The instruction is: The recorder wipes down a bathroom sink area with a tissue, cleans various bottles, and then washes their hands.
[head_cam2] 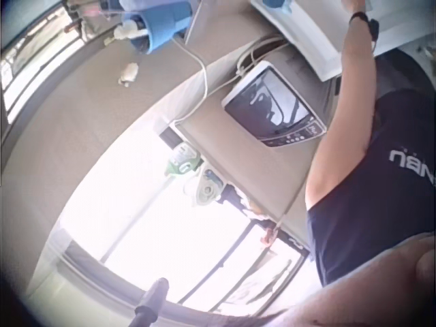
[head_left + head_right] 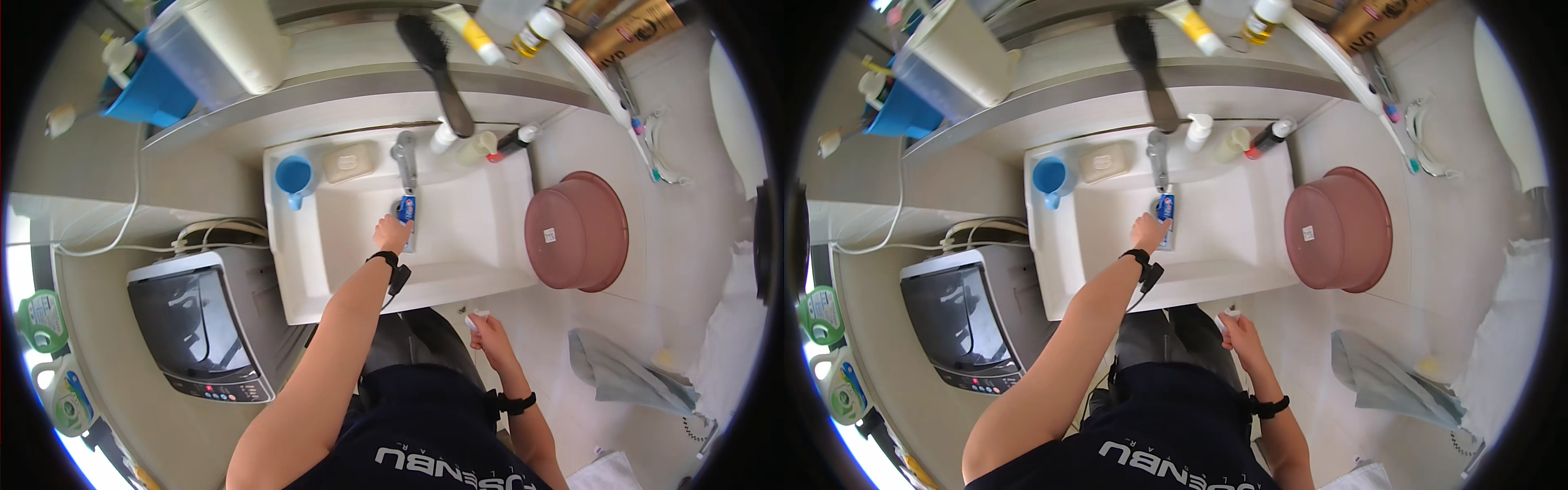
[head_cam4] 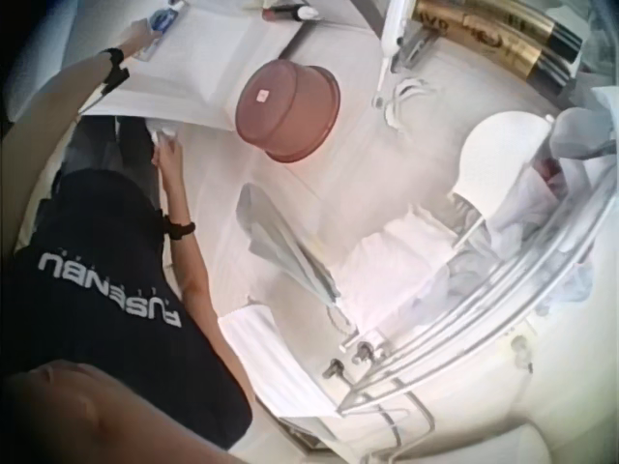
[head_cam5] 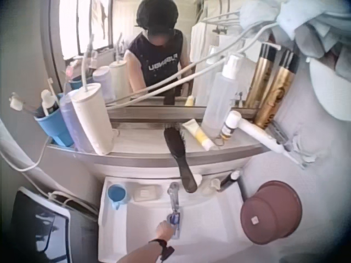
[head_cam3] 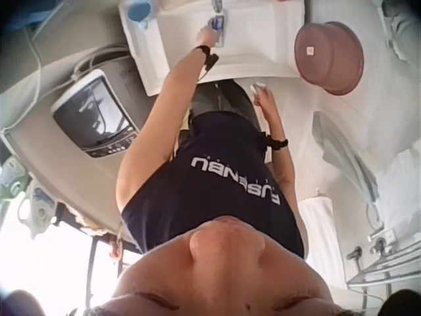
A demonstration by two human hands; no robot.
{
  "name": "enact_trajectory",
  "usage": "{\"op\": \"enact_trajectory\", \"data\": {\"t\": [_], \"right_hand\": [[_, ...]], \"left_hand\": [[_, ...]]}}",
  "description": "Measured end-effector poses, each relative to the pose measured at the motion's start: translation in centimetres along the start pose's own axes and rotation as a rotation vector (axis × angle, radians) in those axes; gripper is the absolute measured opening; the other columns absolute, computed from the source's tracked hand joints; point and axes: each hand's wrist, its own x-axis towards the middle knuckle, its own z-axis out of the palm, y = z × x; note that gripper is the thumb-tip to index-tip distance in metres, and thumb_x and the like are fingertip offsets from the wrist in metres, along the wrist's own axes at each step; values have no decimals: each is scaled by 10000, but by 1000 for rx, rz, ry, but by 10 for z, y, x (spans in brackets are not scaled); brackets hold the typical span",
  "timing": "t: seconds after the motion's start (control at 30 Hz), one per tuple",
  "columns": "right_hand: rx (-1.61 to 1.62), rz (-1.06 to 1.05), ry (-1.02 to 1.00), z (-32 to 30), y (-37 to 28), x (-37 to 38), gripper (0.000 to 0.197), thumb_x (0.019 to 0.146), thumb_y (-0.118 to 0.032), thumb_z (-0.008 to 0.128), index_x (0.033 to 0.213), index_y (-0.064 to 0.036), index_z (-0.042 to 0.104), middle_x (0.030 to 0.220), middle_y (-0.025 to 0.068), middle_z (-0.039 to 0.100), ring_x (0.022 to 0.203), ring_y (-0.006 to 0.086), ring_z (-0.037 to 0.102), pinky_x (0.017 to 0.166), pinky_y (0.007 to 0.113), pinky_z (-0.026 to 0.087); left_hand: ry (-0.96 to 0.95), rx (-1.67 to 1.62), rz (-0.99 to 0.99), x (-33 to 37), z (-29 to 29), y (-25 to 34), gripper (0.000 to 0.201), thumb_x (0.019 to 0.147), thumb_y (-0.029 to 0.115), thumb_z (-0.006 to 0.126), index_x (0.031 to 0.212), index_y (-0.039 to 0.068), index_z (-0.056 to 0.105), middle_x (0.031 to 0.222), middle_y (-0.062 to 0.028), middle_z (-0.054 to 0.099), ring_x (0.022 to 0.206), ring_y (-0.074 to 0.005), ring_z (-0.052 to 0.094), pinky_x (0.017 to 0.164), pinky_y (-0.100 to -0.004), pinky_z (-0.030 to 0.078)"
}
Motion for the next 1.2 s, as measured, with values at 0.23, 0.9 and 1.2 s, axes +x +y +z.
{"op": "enact_trajectory", "data": {"t": [0.23, 0.9, 1.2], "right_hand": [[54, -63, 113, -31, 13, -14, 278, 982, -282, 645, 883, -65, 502, 716, -29, 426, 571, 63, 358, 510, 249, 313], [-197, -475, -222, 60, -115, -12, 273, 923, -229, 671, 1055, -1, 599, 770, -28, 511, 621, 48, 452, 535, 226, 383], [48, -572, -529, 139, -282, -47, 244, 886, -258, 702, 1004, -58, 626, 772, -40, 528, 549, 32, 354, 492, 221, 245]], "left_hand": [[-14, 163, 120, 2, -1, 28, 335, 786, 284, 807, 1023, 73, 701, 1058, -135, 727, 1006, -324, 710, 839, -419, 576], [613, -390, 922, -260, -365, 45, 337, 795, 101, 848, 1075, 18, 680, 912, -127, 717, 801, -209, 680, 743, -318, 550], [1105, -404, 1175, -231, -411, 140, 280, 663, -88, 754, 898, 36, 667, 1160, -56, 748, 841, -206, 612, 768, -300, 541]]}}
